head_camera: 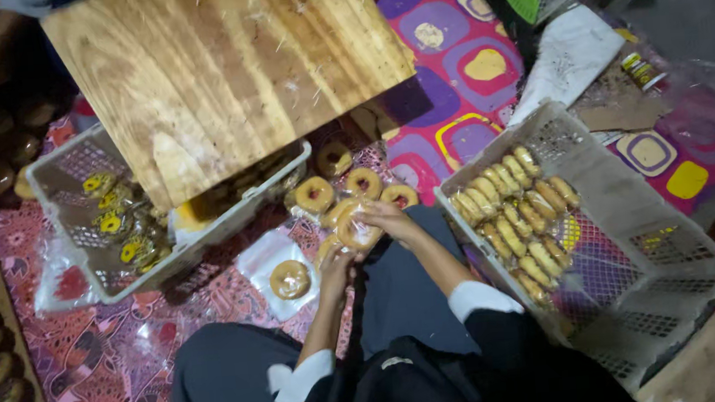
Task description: The person sits on a patterned floor mat and packages donuts. They pick up donuts, place them into clear plastic bags, and arrange the filled bags into a white plastic crate. The person also uses a grater to sprinkle white topping onto donuts arranged on a wooden board.
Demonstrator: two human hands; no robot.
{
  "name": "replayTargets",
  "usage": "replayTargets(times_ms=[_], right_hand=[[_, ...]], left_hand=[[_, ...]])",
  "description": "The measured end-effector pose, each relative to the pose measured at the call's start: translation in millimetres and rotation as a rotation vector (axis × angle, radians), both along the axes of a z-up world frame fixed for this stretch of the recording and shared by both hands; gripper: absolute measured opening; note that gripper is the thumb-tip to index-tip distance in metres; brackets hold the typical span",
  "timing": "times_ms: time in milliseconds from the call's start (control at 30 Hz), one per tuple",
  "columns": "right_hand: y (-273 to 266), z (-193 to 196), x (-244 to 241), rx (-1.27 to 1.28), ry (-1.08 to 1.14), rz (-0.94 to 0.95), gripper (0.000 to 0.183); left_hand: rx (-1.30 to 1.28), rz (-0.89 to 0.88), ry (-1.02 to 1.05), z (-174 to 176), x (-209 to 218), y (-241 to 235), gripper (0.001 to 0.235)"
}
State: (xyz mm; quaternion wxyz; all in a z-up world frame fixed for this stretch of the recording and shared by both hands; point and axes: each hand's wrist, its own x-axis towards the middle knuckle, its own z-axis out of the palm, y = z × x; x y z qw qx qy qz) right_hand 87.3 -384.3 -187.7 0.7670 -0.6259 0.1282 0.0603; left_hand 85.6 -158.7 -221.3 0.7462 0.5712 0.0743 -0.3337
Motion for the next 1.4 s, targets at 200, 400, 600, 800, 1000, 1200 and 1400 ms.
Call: replayTargets(times_ms=[200,400,600,800,1000,1200,1400], right_hand=[[-7.2,-38.1,61.2,-0.919,0.118,0.158,0.081],[-3.5,-37.1,60.5,-0.61,0.091,0.19,0.1],[3.2,-0.2,137.4,-0.331,0.169,0.191,0.102],[-2.5,-7.1,160.3,-0.249,0.454,0.401,0.094],[15.2,-30.0,130.6,-0.276,0.183,0.294,0.078],[26.1,-34.7,120.8,-0.214,0.169,0.093,0.083],[29.1,-63.7,117.6,-0.465,-0.086,0.25,0.095]], left_hand=[[0.205,0.166,-0.351,-33.7,33.4,-27.7,0.028],[0.22,0.156,-0.04,-45.3,34.5,-25.4,0.038],[0.678,0.258,-0.835,-38.7,112.4,-27.6,0.044],[0.22,0.243,-0.545,-32.7,133.7,-29.4,0.05],[0.242,0.177,-0.618,-28.1,121.6,-17.7,0.063],[-0.105,0.282,-0.299,-8.7,145.2,-21.2,0.059],[0.26,0.414,0.088,-5.6,171.9,-13.9,0.055]])
